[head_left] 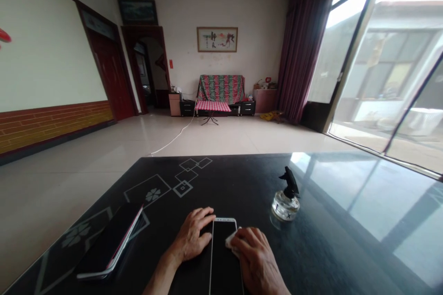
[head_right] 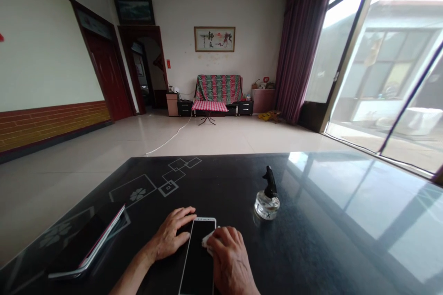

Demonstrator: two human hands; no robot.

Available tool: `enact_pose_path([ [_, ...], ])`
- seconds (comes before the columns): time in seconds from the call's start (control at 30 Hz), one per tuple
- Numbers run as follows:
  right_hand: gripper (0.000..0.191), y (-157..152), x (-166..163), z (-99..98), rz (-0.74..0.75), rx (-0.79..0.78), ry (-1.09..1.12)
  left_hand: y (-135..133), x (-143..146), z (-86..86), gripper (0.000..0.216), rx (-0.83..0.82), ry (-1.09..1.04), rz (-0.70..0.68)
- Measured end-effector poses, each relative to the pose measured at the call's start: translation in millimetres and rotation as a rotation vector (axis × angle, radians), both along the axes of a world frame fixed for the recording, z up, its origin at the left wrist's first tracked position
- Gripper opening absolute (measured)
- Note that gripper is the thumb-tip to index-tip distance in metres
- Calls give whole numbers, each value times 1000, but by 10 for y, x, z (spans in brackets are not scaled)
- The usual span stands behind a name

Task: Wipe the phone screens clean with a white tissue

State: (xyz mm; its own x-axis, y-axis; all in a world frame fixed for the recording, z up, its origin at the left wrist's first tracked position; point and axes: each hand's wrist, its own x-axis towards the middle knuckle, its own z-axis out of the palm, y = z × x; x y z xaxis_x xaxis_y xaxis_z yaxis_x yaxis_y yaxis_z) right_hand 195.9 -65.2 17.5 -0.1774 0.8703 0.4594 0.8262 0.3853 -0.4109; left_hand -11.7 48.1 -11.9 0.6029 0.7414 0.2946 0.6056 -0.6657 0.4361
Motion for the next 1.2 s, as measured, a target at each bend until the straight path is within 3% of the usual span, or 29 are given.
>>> enact_pose_path([
  [0.3,20,66,51,-112,107,1,-115,-1,-36,-3,53,-12,3,-8],
  [0.47,14,171,6,-16,103,-53,-162,23,-44,-51,52,-23,19,1],
  [0.63,21,319,-80,76,43,-94,-80,60,-67,-116,51,-5,-33,-8],
  [1.0,25,507,-125,118,4,-90,-124,58,-1,77,45,-79,-75,-8],
  [1.2,26,411,-85,157,63,-102,-119,51,17,160,42,-119,-77,-16],
])
